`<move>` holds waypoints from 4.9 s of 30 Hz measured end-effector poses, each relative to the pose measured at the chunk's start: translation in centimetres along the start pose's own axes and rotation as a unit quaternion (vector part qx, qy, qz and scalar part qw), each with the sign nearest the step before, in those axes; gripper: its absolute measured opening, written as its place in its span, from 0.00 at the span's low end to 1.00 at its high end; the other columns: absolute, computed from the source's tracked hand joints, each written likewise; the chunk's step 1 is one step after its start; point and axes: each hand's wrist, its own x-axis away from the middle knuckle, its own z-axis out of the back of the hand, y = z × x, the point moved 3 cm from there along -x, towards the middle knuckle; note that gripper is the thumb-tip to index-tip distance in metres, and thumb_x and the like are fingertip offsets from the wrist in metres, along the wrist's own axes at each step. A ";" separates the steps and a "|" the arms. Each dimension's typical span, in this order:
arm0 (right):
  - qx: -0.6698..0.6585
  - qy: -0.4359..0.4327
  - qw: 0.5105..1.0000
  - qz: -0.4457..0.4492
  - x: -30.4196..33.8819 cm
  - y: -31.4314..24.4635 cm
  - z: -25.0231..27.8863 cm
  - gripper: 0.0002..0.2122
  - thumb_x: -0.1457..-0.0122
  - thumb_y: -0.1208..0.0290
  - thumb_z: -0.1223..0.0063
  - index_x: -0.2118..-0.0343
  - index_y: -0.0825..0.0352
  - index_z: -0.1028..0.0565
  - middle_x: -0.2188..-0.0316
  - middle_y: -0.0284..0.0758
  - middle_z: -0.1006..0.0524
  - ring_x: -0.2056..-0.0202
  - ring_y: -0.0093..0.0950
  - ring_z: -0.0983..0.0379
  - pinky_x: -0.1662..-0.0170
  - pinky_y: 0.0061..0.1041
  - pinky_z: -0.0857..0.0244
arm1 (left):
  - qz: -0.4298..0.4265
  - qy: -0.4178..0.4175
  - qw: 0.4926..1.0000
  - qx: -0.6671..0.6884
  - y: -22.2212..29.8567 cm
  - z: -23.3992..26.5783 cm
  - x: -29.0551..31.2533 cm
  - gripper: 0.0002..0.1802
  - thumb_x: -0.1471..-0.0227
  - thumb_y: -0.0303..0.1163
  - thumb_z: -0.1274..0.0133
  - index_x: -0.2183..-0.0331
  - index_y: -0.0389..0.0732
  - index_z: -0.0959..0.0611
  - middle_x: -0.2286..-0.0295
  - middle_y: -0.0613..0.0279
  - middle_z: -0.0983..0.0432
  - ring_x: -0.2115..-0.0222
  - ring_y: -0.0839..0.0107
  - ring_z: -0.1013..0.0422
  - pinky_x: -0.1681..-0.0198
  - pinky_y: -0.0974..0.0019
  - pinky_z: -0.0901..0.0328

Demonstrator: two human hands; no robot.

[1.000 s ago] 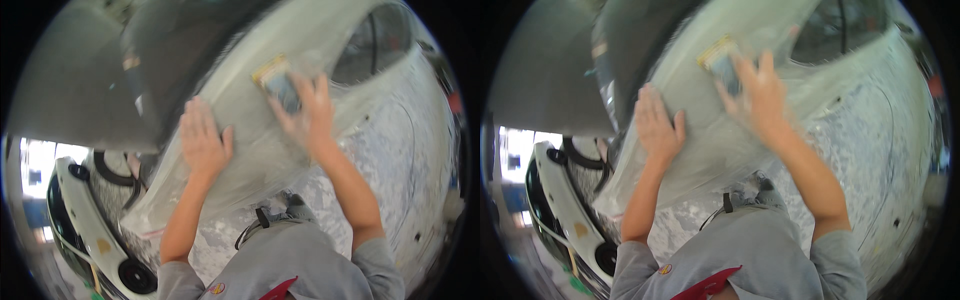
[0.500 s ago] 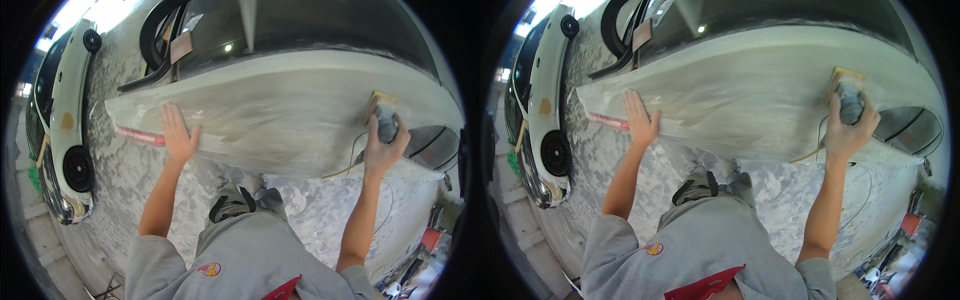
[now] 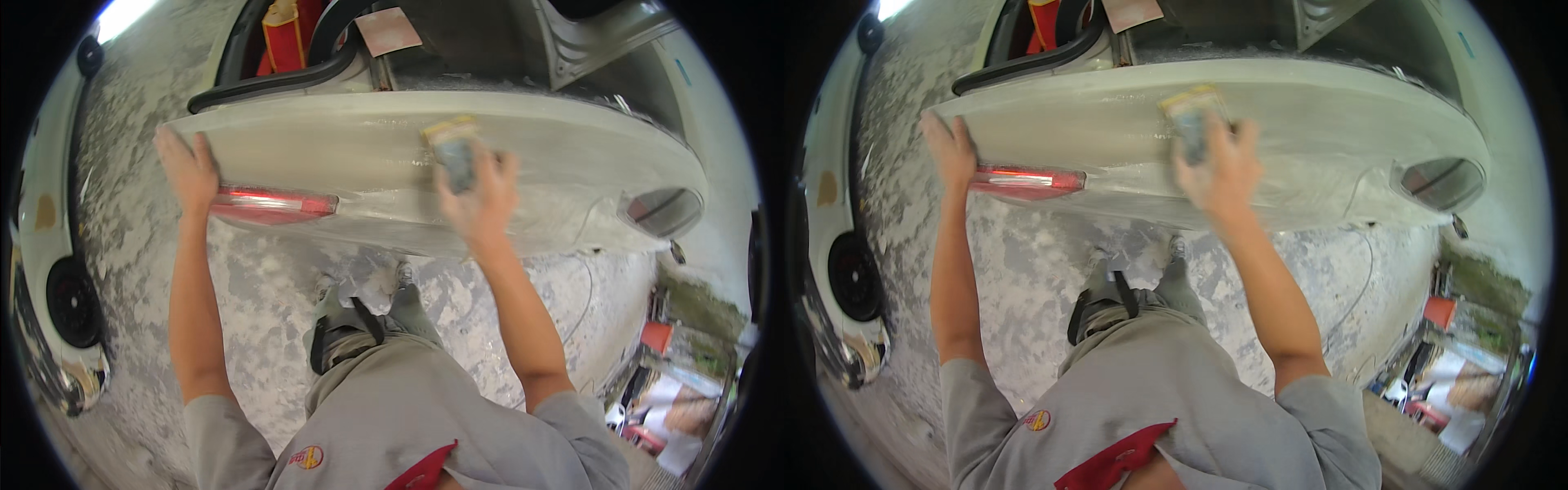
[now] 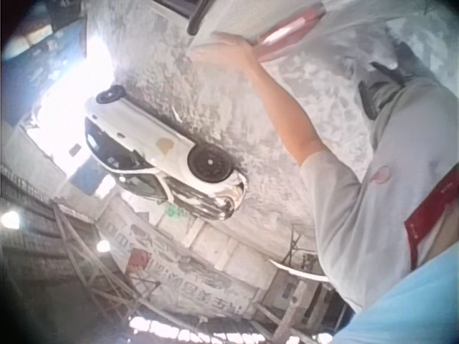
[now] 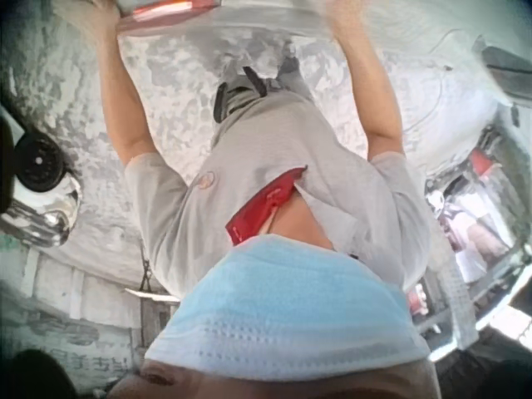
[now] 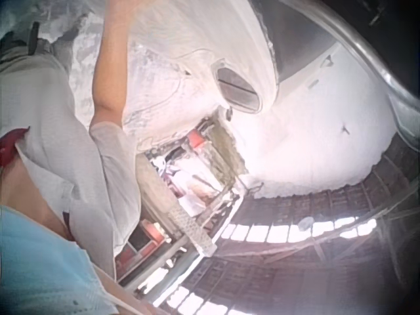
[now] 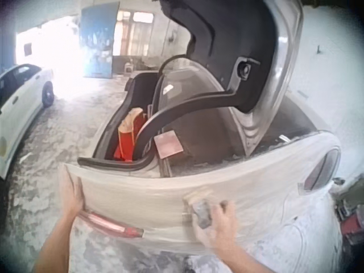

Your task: The person uses a handheld electric sander to smooth the surface of a silver car. They work along the side door, roofline, and rear quarter panel, moving the sander in controlled strokes while supporting the tool with the other hand.

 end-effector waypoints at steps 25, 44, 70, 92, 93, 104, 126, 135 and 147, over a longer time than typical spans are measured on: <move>-0.091 0.131 0.868 -0.471 36.3 -9.1 13.9 0.34 0.49 0.53 0.25 0.44 0.61 0.31 0.49 0.42 0.26 0.51 0.47 0.22 0.49 0.46 0.28 | -0.103 -0.641 0.624 0.435 26.3 22.0 37.2 0.47 0.41 0.43 0.31 0.32 0.28 0.33 0.34 0.37 0.35 0.32 0.50 0.38 0.28 0.52 0.46; -0.224 -0.378 0.809 -0.390 78.7 -27.9 16.5 0.38 0.27 0.32 0.69 0.36 0.62 0.22 0.39 0.51 0.22 0.36 0.52 0.29 0.31 0.47 0.39 | 0.366 -0.436 0.523 0.634 8.6 56.9 39.9 0.14 0.30 0.38 0.42 0.55 0.36 0.22 0.75 0.67 0.30 0.86 0.82 0.47 0.86 0.72 0.54; -0.028 -0.350 0.915 -0.199 68.5 -54.3 8.5 0.41 0.35 0.33 0.47 0.26 0.56 0.35 0.34 0.53 0.30 0.29 0.57 0.41 0.29 0.53 0.41 | 0.471 -0.349 0.569 0.577 -39.0 80.8 30.5 0.23 0.38 0.51 0.36 0.57 0.41 0.20 0.69 0.66 0.22 0.85 0.79 0.45 0.84 0.70 0.50; 0.123 -0.009 0.501 -0.857 145.8 -66.6 32.9 0.25 0.22 0.52 0.65 0.39 0.65 0.24 0.54 0.61 0.20 0.53 0.60 0.23 0.47 0.56 0.30 | 0.418 -0.422 0.576 0.561 -12.0 68.9 43.3 0.09 0.33 0.38 0.42 0.58 0.49 0.25 0.72 0.65 0.31 0.83 0.76 0.45 0.84 0.69 0.50; 0.160 -0.103 0.527 -0.829 147.6 -73.5 31.9 0.21 0.23 0.59 0.62 0.35 0.61 0.29 0.52 0.59 0.20 0.51 0.58 0.23 0.47 0.57 0.30 | 0.403 -0.494 0.546 0.544 -9.0 68.2 48.0 0.10 0.35 0.39 0.40 0.57 0.49 0.23 0.73 0.68 0.33 0.83 0.76 0.44 0.84 0.70 0.50; -0.034 -0.023 0.095 -0.995 147.9 -119.7 36.7 0.23 0.30 0.51 0.49 0.44 0.66 0.21 0.59 0.48 0.18 0.59 0.45 0.21 0.54 0.48 0.28 | 0.403 -0.826 0.276 0.281 0.5 80.2 79.2 0.18 0.45 0.39 0.29 0.62 0.46 0.22 0.74 0.68 0.26 0.86 0.80 0.42 0.84 0.72 0.50; -0.383 -0.069 0.863 -0.321 47.2 -80.3 7.3 0.41 0.47 0.56 0.20 0.34 0.67 0.32 0.43 0.46 0.22 0.41 0.42 0.23 0.39 0.40 0.29 | 0.037 -0.264 0.790 0.553 -28.5 60.9 30.6 0.28 0.43 0.34 0.31 0.47 0.30 0.22 0.53 0.45 0.20 0.57 0.54 0.21 0.54 0.53 0.28; -0.292 0.037 0.914 -0.279 39.3 -74.8 0.3 0.32 0.54 0.62 0.20 0.46 0.65 0.24 0.51 0.38 0.21 0.48 0.35 0.24 0.42 0.38 0.30 | -0.099 -0.539 0.758 0.353 -30.2 54.8 23.5 0.30 0.43 0.44 0.32 0.49 0.32 0.20 0.55 0.41 0.19 0.54 0.45 0.21 0.50 0.47 0.29; -0.604 -0.006 0.693 -0.393 28.9 -64.0 -8.1 0.28 0.51 0.73 0.21 0.46 0.67 0.22 0.59 0.29 0.22 0.60 0.22 0.26 0.55 0.25 0.29 | -0.334 -0.375 0.818 0.281 -26.2 45.4 9.3 0.24 0.40 0.48 0.34 0.67 0.38 0.25 0.75 0.51 0.21 0.75 0.47 0.23 0.71 0.48 0.30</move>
